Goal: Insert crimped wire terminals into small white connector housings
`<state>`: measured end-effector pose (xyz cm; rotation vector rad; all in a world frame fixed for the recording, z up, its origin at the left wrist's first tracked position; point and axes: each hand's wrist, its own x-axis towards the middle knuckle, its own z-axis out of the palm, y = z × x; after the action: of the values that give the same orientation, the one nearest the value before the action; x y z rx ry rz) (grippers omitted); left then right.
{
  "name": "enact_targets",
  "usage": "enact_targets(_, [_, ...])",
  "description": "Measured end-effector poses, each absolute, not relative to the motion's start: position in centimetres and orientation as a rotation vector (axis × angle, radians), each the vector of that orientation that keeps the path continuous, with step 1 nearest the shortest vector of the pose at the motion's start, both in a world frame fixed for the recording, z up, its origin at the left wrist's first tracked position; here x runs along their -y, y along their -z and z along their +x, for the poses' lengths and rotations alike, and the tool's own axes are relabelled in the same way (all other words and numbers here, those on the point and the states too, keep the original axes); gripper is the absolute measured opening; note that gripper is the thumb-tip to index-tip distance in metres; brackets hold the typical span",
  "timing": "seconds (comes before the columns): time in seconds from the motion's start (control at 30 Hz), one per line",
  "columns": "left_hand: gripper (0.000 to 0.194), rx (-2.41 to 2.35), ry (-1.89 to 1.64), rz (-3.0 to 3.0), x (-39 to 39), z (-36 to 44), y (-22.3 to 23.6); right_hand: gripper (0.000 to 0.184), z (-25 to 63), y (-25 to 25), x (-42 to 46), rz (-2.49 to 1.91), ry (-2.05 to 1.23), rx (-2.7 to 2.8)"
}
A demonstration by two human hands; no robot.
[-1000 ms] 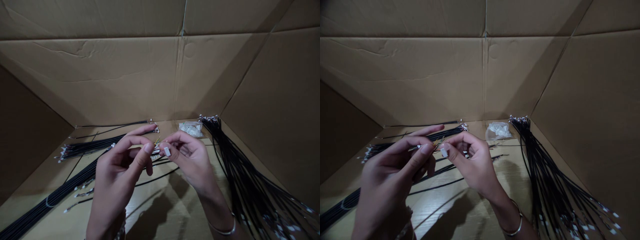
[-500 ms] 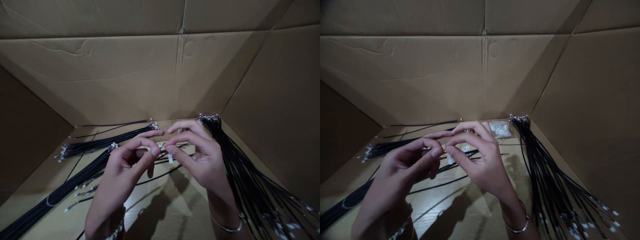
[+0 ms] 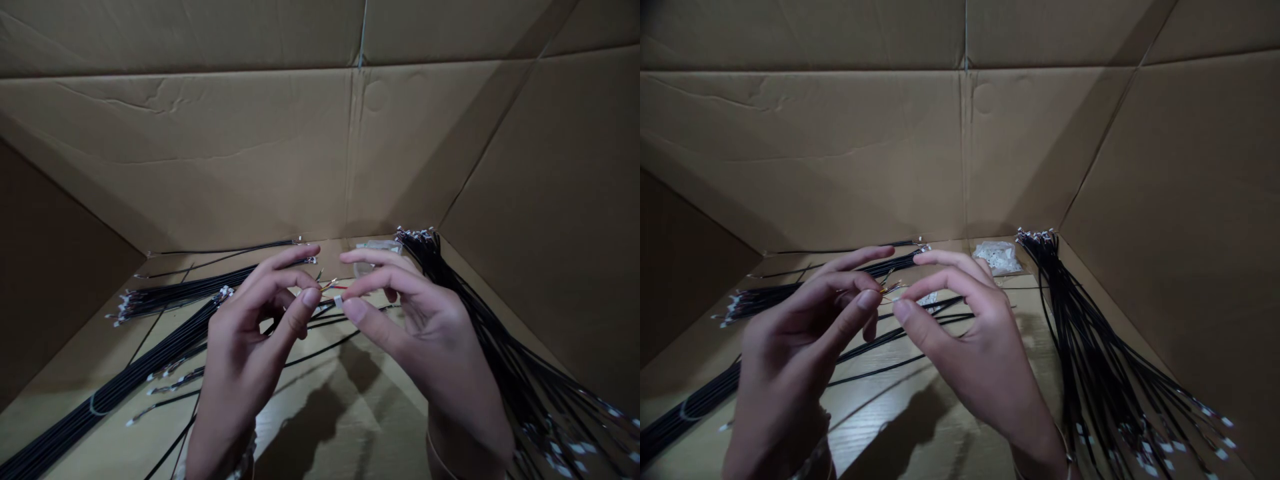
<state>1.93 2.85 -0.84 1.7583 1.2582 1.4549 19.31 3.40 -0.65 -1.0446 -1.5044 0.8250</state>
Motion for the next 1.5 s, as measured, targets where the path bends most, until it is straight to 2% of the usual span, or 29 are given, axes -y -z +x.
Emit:
enact_targets(0.17, [0.027, -1.256, -1.434, 1.756, -2.9, 1.8, 0.6, 0.009, 19.4, 0.7, -3.5, -1.066, -0.707, 1.607])
enact_targets(0.47, [0.024, -1.267, -1.412, 1.714, -2.7, 1.7, 0.6, 0.009, 19.5, 0.8, -3.7, -1.07, -0.779, 1.607])
enact_targets(0.7, [0.018, -1.309, -1.343, 1.848, -2.5, 0.9, 0.2, 0.013, 19.6, 0.6, -4.6, -0.947, -1.278, 1.479])
enact_targets(0.83, [0.016, -1.351, -1.276, 1.92, -2.4, 0.5, 0.2, 0.014, 19.7, 0.6, -4.8, -0.883, -1.434, 1.449])
enact_targets(1.5, [0.017, -1.365, -1.236, 1.875, -2.2, 0.5, 0.3, 0.013, 19.5, 1.0, -5.4, -0.815, -1.401, 1.479])
